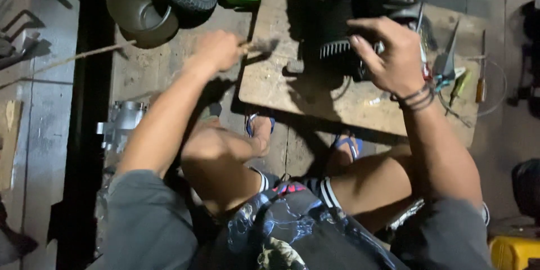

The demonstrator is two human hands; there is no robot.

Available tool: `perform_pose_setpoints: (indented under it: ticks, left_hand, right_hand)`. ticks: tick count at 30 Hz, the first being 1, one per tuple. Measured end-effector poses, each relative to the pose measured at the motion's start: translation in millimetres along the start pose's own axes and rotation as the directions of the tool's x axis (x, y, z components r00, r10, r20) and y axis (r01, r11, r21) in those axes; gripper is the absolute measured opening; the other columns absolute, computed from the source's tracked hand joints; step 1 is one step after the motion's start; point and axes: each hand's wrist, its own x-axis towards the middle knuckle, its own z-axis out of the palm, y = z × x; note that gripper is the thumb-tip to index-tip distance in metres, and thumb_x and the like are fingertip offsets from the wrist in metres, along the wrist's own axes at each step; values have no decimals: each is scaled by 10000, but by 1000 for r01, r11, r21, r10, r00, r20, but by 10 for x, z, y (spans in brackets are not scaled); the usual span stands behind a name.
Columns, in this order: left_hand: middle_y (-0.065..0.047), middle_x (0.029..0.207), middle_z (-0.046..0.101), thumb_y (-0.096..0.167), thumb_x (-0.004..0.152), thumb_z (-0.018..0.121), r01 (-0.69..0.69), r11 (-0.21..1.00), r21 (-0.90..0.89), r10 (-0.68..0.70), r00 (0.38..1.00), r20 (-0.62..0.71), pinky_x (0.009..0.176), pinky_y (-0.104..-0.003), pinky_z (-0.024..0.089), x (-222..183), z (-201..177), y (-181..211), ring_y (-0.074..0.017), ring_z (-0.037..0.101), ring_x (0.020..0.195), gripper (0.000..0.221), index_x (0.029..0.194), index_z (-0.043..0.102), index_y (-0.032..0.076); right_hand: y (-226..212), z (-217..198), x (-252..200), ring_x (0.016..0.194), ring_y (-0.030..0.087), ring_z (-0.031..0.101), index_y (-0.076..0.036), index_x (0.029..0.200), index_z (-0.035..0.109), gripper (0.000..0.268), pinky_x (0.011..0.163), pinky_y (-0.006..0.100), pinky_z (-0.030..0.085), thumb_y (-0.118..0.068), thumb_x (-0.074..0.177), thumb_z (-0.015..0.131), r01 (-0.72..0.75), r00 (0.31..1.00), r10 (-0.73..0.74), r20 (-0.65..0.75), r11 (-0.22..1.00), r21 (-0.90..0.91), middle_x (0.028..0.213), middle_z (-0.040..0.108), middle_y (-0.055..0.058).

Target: The person works on a small engine component by hand and using tools such as a brush, pliers, and a screwdriver while sitting on the floor.

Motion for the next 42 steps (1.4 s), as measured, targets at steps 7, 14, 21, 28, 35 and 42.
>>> perform_pose_setpoints:
  ticks: [7, 14, 21, 28, 35, 42]
  left_hand:
    - [-177, 981, 781, 404, 865, 683, -167, 970, 178, 190, 974, -123, 803, -588, 586, 1666, 71, -108, -412, 750, 976, 293, 1029, 816, 202]
    - [-128, 1040, 752, 105, 950, 590, -76, 973, 218, 132, 957, -257, 723, -530, 577, 2958, -146, -70, -381, 727, 932, 184, 1020, 760, 95]
    - [4, 751, 464, 18, 976, 505, 68, 969, -236, -56, 997, 57, 825, -377, 588, 2033, -660, 152, -164, 536, 677, 234, 768, 533, 122]
    - [-92, 975, 696, 30, 822, 612, 6, 999, -41, -10, 994, -105, 863, -585, 545, 2957, -307, 165, -335, 673, 873, 93, 872, 680, 69]
    - [-138, 1171, 615, 237, 986, 607, -37, 963, -266, -28, 971, -238, 853, -524, 559, 2673, -357, 184, -321, 679, 940, 213, 1017, 659, 32]
    - [-113, 928, 736, -49, 976, 586, 5, 920, -393, -194, 876, -442, 728, -442, 648, 3067, 91, 254, -294, 719, 816, 176, 924, 732, 35]
  right_hand:
    - [135, -70, -40, 802, 411, 701, -47, 1208, 775, 212, 717, 476, 544, -80, 1002, 737, -208, 978, 202, 55, 970, 128, 929, 730, 174]
    - [109, -203, -58, 796, 220, 673, 43, 1186, 710, 234, 726, 326, 533, -119, 1019, 682, -192, 977, 190, 99, 981, 5, 1052, 752, 178]
    - [75, -234, -54, 883, 268, 715, 28, 1147, 719, 208, 810, 355, 577, -115, 1007, 664, -199, 976, 197, 93, 980, 6, 1082, 749, 193]
    - [29, -149, 37, 765, 253, 625, -24, 1174, 730, 238, 729, 369, 474, -187, 1035, 626, -129, 981, 134, 141, 991, -44, 1033, 748, 139]
    - [-12, -209, -13, 870, 268, 705, 16, 1140, 720, 198, 794, 375, 550, -130, 1019, 663, -108, 984, 115, 133, 993, -52, 1055, 753, 165]
    - [-20, -191, 47, 786, 272, 651, 11, 1156, 717, 216, 749, 383, 498, -144, 1027, 639, -119, 981, 124, 151, 992, -45, 1028, 740, 159]
